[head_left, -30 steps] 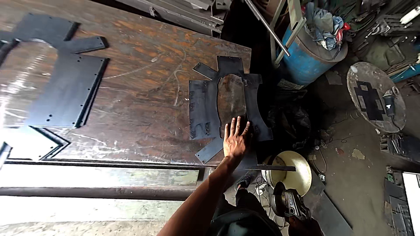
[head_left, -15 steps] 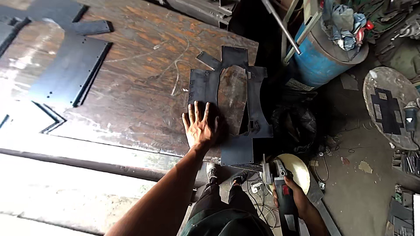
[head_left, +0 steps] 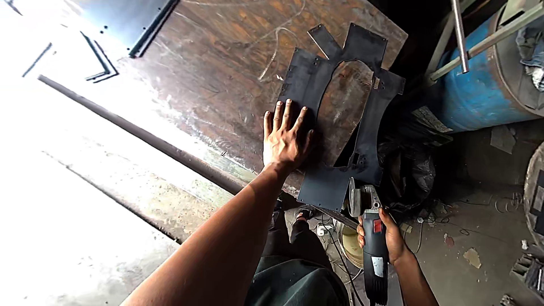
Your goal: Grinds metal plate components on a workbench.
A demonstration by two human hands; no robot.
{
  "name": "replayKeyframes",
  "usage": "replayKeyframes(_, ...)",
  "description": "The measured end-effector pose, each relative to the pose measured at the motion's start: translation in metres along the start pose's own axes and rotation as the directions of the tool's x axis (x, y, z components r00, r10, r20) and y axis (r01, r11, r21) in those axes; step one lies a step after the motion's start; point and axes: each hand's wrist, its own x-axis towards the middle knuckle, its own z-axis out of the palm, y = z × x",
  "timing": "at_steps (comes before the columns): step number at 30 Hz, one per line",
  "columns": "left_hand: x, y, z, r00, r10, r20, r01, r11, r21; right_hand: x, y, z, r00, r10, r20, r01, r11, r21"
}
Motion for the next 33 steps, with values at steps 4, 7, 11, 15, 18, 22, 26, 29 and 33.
replayKeyframes(4,0.001,0.0,0.0,1.0,-0.013,0.004,0.013,1.0,0.001,0.005,0.002,0.003,0.999,-0.04,-0.003,0.039,0.999,-0.017)
replayKeyframes(7,-0.001,0.0,0.001,1.0,-0.014,-0.003,0.014,1.0,0.005,0.006,0.013,0.007,0.995,-0.09,-0.053,0.086,0.994,-0.061)
replayKeyframes(11,0.0,-0.001,0.002,1.0,-0.001,-0.01,0.001,1.0,-0.013,-0.002,0.037,0.004,0.993,-0.089,-0.074,0.084,0.994,-0.071)
replayKeyframes(15,-0.001,-0.003,0.002,1.0,0.001,-0.004,-0.001,1.0,-0.016,-0.019,0.07,-0.002,0.984,-0.118,-0.136,0.096,0.982,-0.162)
replayKeyframes(18,-0.002,-0.002,0.002,1.0,0.007,0.006,-0.007,1.0,-0.016,-0.035,0.092,-0.007,0.977,-0.111,-0.182,0.075,0.978,-0.193)
replayKeyframes(22,-0.001,-0.003,0.004,1.0,0.014,-0.018,-0.014,0.999,-0.038,-0.057,0.112,-0.018,0.982,-0.076,-0.174,0.049,0.987,-0.155)
replayKeyframes(26,-0.001,-0.002,0.003,1.0,0.008,-0.009,-0.008,1.0,-0.015,-0.049,0.098,-0.024,0.989,-0.114,-0.09,0.112,0.993,-0.036)
replayKeyframes(29,-0.001,-0.002,0.002,1.0,0.008,-0.005,-0.008,1.0,-0.008,-0.024,0.067,-0.017,0.989,-0.146,-0.034,0.146,0.989,0.0)
replayKeyframes(33,0.0,-0.002,0.002,1.0,0.004,-0.009,-0.004,1.0,-0.003,0.001,0.044,-0.013,0.989,-0.145,-0.029,0.144,0.989,-0.021)
